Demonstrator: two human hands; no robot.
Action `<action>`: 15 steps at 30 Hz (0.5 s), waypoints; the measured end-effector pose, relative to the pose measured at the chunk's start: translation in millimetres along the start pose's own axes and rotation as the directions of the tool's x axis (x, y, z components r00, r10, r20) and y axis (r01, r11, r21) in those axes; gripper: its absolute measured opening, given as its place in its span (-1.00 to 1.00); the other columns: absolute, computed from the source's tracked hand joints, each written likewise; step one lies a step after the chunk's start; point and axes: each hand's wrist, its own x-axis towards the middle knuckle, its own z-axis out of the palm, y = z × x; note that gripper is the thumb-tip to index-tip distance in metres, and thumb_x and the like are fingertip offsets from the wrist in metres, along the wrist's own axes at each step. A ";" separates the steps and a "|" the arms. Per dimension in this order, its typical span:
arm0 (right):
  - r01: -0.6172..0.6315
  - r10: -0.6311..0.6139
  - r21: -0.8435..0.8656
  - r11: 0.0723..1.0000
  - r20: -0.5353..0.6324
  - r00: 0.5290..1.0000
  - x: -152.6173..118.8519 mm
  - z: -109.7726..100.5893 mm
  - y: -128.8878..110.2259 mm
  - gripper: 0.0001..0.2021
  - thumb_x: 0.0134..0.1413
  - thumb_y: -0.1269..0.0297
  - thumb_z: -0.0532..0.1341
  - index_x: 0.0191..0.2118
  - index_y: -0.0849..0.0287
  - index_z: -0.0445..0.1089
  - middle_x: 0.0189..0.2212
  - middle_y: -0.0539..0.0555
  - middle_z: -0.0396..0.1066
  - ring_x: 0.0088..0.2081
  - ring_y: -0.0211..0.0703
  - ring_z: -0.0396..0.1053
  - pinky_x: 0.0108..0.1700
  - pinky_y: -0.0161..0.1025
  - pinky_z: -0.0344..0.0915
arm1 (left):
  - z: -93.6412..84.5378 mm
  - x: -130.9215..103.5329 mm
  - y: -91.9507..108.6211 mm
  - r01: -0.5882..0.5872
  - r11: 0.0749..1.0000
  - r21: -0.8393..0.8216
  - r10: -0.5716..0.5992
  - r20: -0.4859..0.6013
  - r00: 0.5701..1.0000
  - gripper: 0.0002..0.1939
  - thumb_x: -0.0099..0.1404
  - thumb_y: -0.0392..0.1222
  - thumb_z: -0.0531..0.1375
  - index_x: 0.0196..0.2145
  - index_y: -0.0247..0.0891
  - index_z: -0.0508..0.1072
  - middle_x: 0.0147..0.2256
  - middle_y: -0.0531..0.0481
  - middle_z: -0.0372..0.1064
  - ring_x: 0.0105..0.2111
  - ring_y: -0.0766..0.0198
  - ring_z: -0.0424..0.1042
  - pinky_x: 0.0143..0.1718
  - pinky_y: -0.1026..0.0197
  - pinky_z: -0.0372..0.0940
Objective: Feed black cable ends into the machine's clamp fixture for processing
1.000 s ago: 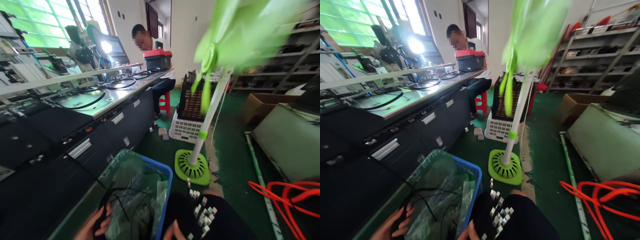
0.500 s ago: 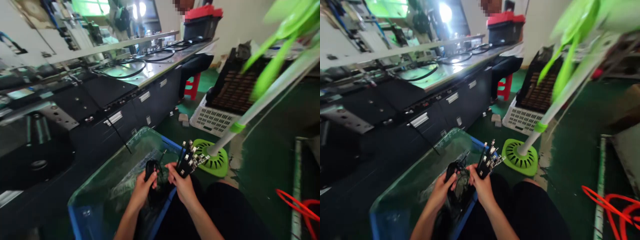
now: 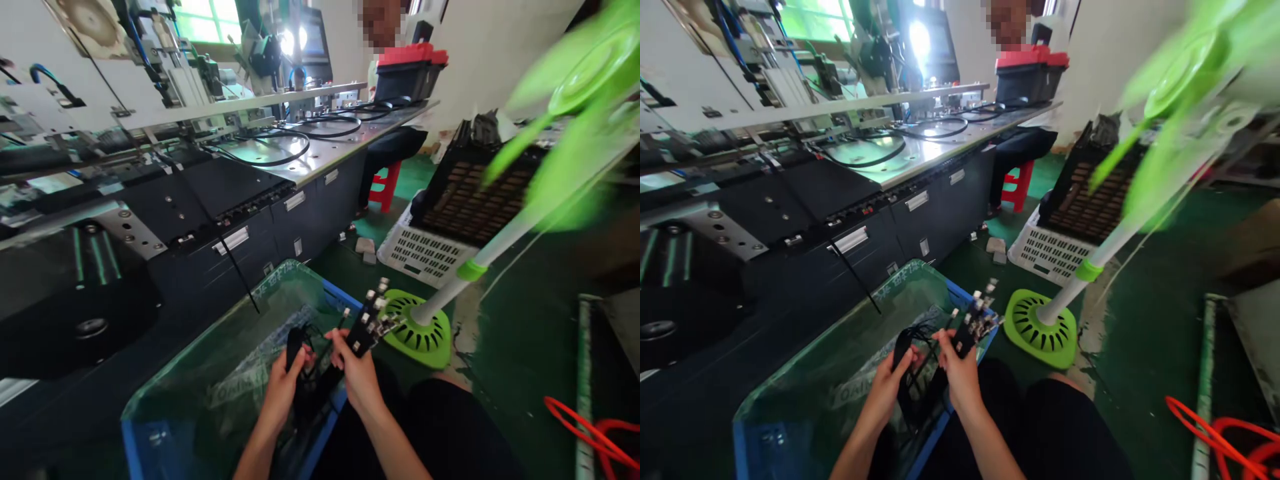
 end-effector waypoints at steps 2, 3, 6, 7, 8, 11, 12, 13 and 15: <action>0.041 -0.036 0.060 0.997 -0.080 0.996 3.3 -5.6 -3.0 -0.54 -0.34 -0.09 0.46 -0.50 0.19 0.37 -0.56 -0.05 0.36 -0.60 -0.34 0.19 -0.58 -0.36 0.11 | -6.9 5.8 3.6 0.000 0.999 -0.050 -0.003 -0.058 0.998 -0.43 -0.09 0.24 0.37 -0.36 -0.35 0.47 -0.48 0.04 0.37 -0.47 0.33 0.37 -0.40 0.33 0.23; 0.036 -0.029 0.086 0.996 -0.082 0.996 4.6 -8.3 -4.5 -0.54 -0.34 -0.09 0.46 -0.52 0.18 0.34 -0.56 -0.04 0.36 -0.55 -0.30 0.24 -0.53 -0.34 0.18 | -10.6 8.4 6.4 0.004 0.998 -0.065 -0.008 -0.065 0.998 -0.42 -0.10 0.25 0.37 -0.37 -0.35 0.46 -0.52 0.09 0.30 -0.55 0.40 0.29 -0.49 0.36 0.17; -0.044 0.041 0.141 0.989 0.025 0.999 5.7 -11.7 -5.9 -0.53 -0.26 -0.10 0.44 -0.55 0.16 0.28 -0.68 -0.09 0.26 -0.58 -0.29 0.23 -0.45 -0.29 0.26 | -19.9 13.9 17.4 0.004 0.994 -0.105 -0.009 -0.041 0.999 -0.41 -0.06 0.28 0.34 -0.34 -0.35 0.44 -0.58 0.19 0.11 -0.69 0.55 -0.02 -0.64 0.40 -0.10; -0.071 0.063 0.152 0.986 0.059 0.996 4.9 -10.8 -5.0 -0.54 -0.25 -0.09 0.44 -0.54 0.16 0.27 -0.73 -0.13 0.19 -0.64 -0.34 0.15 -0.48 -0.30 0.25 | -21.9 14.7 21.2 -0.006 0.993 -0.117 0.002 -0.028 1.000 -0.40 -0.03 0.29 0.32 -0.32 -0.34 0.43 -0.58 0.21 0.08 -0.70 0.55 -0.07 -0.64 0.40 -0.14; -0.093 0.082 0.161 0.983 0.075 0.994 3.7 -9.0 -3.4 -0.54 -0.25 -0.08 0.45 -0.53 0.16 0.27 -0.76 -0.18 0.11 -0.69 -0.39 0.05 -0.52 -0.32 0.21 | -23.3 14.7 24.8 -0.020 0.993 -0.121 0.017 -0.021 1.000 -0.39 0.00 0.31 0.29 -0.29 -0.34 0.43 -0.58 0.21 0.06 -0.70 0.55 -0.10 -0.64 0.40 -0.16; -0.160 0.148 0.145 0.976 0.088 0.985 -1.5 -0.4 3.3 -0.52 -0.34 -0.04 0.49 -0.45 0.19 0.33 -0.76 -0.24 0.02 -0.72 -0.46 -0.11 -0.62 -0.38 0.09 | -23.2 8.1 33.0 -0.053 0.999 -0.013 0.053 -0.025 0.998 -0.37 0.04 0.32 0.25 -0.19 -0.31 0.44 -0.58 0.17 0.11 -0.67 0.47 -0.01 -0.63 0.37 -0.13; -0.183 0.171 0.123 0.975 0.101 0.980 -3.5 2.6 5.6 -0.51 -0.35 -0.04 0.50 -0.41 0.21 0.36 -0.74 -0.23 0.06 -0.71 -0.46 -0.11 -0.63 -0.39 0.08 | -21.8 3.3 34.5 -0.062 0.996 0.065 0.064 -0.018 0.998 -0.38 0.05 0.30 0.25 -0.17 -0.31 0.45 -0.59 0.15 0.14 -0.66 0.42 0.04 -0.63 0.35 -0.09; -0.210 0.198 0.093 0.973 0.122 0.972 -5.5 5.2 7.7 -0.49 -0.36 -0.05 0.50 -0.38 0.23 0.39 -0.72 -0.20 0.12 -0.71 -0.46 -0.09 -0.63 -0.38 0.09 | -19.7 -2.7 35.1 -0.079 0.985 0.154 0.080 0.004 0.997 -0.41 0.09 0.27 0.25 -0.15 -0.31 0.46 -0.60 0.11 0.19 -0.64 0.36 0.10 -0.61 0.32 -0.04; -0.255 0.247 0.024 0.967 0.172 0.954 -9.4 9.3 11.0 -0.47 -0.36 -0.11 0.48 -0.40 0.27 0.41 -0.71 -0.13 0.19 -0.71 -0.45 -0.06 -0.62 -0.36 0.11 | -14.2 -16.8 33.6 -0.148 0.934 0.325 0.124 0.094 0.988 -0.47 0.19 0.16 0.20 -0.06 -0.32 0.46 -0.57 0.00 0.32 -0.58 0.24 0.24 -0.53 0.26 0.10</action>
